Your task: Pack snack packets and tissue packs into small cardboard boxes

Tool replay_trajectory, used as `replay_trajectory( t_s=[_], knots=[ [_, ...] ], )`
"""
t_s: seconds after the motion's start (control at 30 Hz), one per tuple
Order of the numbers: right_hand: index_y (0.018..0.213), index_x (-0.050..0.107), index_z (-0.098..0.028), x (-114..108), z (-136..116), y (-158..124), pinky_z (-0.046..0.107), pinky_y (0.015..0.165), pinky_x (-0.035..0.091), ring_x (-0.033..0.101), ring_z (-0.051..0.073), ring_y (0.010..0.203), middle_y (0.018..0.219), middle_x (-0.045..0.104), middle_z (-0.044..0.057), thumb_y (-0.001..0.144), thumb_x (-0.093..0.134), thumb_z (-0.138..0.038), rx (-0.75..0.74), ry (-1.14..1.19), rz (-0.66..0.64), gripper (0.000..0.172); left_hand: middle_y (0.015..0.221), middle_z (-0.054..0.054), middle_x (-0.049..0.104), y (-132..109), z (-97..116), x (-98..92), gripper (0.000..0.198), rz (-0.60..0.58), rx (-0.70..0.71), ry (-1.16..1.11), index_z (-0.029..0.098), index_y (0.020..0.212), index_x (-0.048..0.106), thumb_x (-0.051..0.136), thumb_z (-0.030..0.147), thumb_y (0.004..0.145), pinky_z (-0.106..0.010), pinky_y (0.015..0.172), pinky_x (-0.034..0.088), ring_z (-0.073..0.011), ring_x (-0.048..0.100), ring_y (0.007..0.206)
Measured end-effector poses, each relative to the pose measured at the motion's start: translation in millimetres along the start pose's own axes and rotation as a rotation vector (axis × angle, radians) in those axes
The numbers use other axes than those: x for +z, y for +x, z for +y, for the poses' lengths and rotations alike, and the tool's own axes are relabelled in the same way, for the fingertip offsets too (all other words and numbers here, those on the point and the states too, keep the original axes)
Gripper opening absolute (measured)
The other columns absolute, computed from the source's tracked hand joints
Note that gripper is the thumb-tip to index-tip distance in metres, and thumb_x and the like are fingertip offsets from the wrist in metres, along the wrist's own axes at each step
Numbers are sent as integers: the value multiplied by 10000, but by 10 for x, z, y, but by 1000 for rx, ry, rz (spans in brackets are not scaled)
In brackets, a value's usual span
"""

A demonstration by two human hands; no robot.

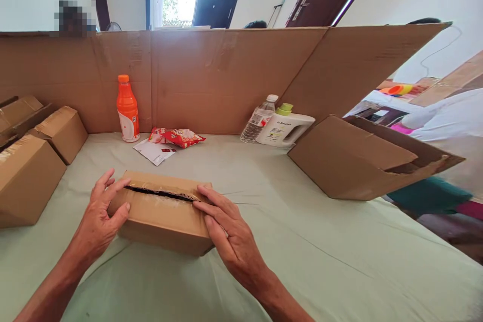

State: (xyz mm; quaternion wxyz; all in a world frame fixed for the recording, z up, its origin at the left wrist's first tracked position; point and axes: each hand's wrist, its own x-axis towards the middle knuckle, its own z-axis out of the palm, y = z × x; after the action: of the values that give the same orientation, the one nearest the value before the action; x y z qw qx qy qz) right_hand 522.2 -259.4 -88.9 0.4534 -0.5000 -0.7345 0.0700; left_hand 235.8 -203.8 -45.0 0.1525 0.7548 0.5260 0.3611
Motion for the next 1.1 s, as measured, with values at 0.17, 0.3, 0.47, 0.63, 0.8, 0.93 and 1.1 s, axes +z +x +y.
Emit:
replay_trajectory(
  t_s=[0.17, 0.3, 0.47, 0.63, 0.8, 0.93, 1.1],
  knots=[
    [1384, 632, -242, -56, 94, -96, 597, 1164, 407, 356, 345, 1509, 1573, 485, 130, 1021, 491, -468, -102, -8, -104, 450, 1579, -114, 481, 103, -156, -73, 409, -220, 184, 12, 259, 1328, 661, 451, 379, 998, -531, 1155, 437, -302, 470, 1447],
    [1512, 501, -256, -165, 179, -68, 559, 1184, 403, 289, 307, 1544, 1624, 412, 121, 1012, 540, -427, -172, -25, -212, 530, 1542, -95, 531, 145, -185, -179, 410, -294, 263, 32, 270, 1335, 659, 416, 376, 1022, -520, 1162, 437, -278, 510, 1412],
    [1443, 583, -284, -301, 287, 95, 538, 1193, 403, 325, 271, 1531, 1578, 487, 94, 1032, 514, -368, -136, 18, -307, 425, 1546, -81, 522, -38, -170, -215, 460, -313, 300, 64, 309, 1488, 500, 415, 355, 1038, -503, 1147, 453, -260, 495, 1412],
    [1400, 634, -277, -340, 368, 162, 534, 1208, 377, 327, 279, 1530, 1579, 486, 95, 1030, 508, -367, -148, 38, -366, 401, 1555, -88, 505, -196, -157, -136, 399, -272, 369, 184, 311, 1384, 618, 487, 353, 1009, -510, 1123, 467, -287, 500, 1378],
    [1427, 602, -288, -253, 492, 115, 534, 1197, 395, 328, 289, 1529, 1586, 476, 94, 1014, 529, -408, -225, -15, -336, 436, 1538, -138, 519, -162, -131, -170, 421, -315, 366, 192, 248, 1376, 619, 538, 362, 979, -553, 1134, 450, -319, 487, 1405],
    [1487, 533, -323, -218, 575, 42, 508, 1140, 477, 429, 304, 1474, 1625, 416, 92, 984, 585, -397, -205, -111, -284, 511, 1616, -172, 404, -170, -160, -129, 570, -357, 363, 160, 213, 1476, 504, 623, 287, 923, -604, 1182, 377, -364, 306, 1533],
    [1470, 556, -373, -338, 687, -53, 445, 1031, 585, 600, 318, 1324, 1582, 480, 69, 974, 577, -394, -161, -169, -271, 496, 1539, -235, 478, -306, -36, 90, 583, -301, 370, 177, 165, 1403, 569, 717, 306, 857, -643, 1182, 360, -404, 412, 1467]
  ],
)
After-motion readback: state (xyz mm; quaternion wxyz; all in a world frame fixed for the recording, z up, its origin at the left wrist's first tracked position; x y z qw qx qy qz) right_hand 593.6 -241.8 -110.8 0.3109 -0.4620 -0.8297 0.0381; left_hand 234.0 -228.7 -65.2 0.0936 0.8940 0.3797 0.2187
